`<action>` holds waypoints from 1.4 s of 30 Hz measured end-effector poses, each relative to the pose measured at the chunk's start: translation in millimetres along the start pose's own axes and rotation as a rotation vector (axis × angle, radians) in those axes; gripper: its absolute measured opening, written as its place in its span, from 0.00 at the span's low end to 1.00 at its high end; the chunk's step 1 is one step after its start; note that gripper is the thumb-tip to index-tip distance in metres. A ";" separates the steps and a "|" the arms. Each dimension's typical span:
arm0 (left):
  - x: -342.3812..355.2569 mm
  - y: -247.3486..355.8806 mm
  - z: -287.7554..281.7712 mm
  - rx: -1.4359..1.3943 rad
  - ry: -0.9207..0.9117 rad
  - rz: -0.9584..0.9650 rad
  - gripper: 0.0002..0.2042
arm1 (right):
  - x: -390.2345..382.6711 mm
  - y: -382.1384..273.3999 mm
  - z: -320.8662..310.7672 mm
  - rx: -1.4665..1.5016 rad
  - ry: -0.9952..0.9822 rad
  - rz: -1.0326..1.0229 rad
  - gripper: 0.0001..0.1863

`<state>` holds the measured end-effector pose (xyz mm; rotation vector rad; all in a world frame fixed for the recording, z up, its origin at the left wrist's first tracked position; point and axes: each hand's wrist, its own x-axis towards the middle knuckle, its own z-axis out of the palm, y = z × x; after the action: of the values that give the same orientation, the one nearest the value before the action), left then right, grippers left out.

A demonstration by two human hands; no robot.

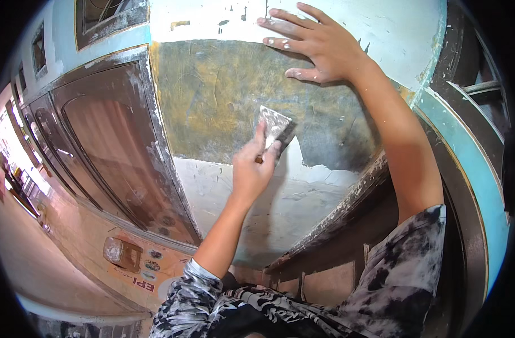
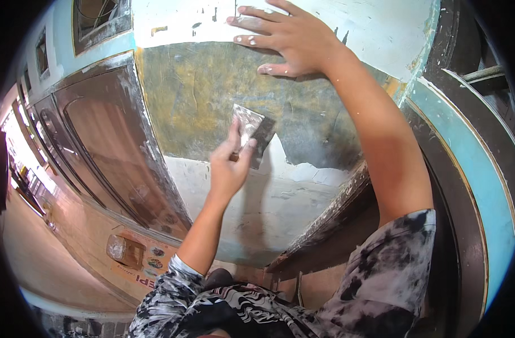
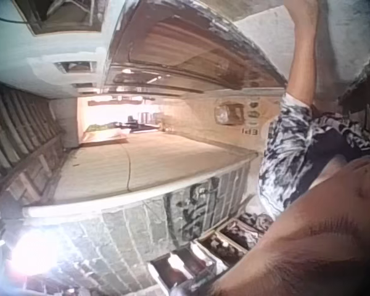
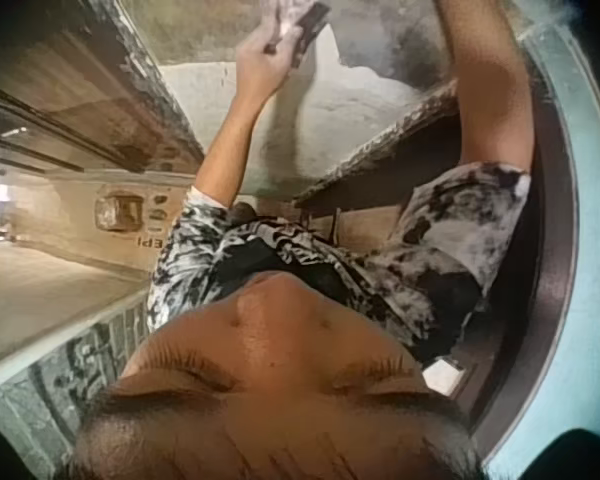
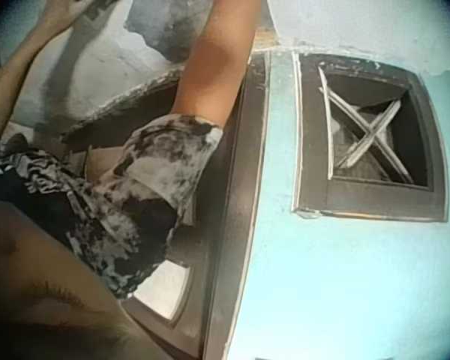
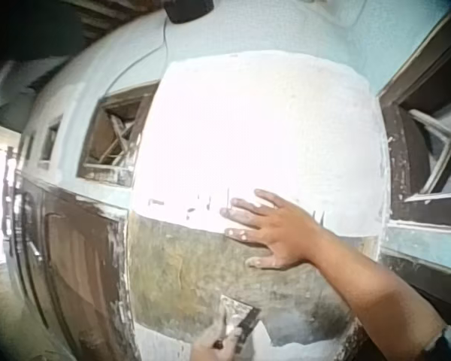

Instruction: The person scrapes and patches a wall with a putty knife.

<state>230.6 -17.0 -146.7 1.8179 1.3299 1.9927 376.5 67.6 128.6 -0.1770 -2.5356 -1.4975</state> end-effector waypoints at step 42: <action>161.3 81.2 -99.4 -0.752 0.032 -0.128 0.12 | 23.7 15.8 -18.4 -0.116 0.357 0.391 0.21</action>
<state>138.9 -15.6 37.9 1.3078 0.5407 2.0534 358.4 59.2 156.0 -0.3622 -1.9994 -1.3759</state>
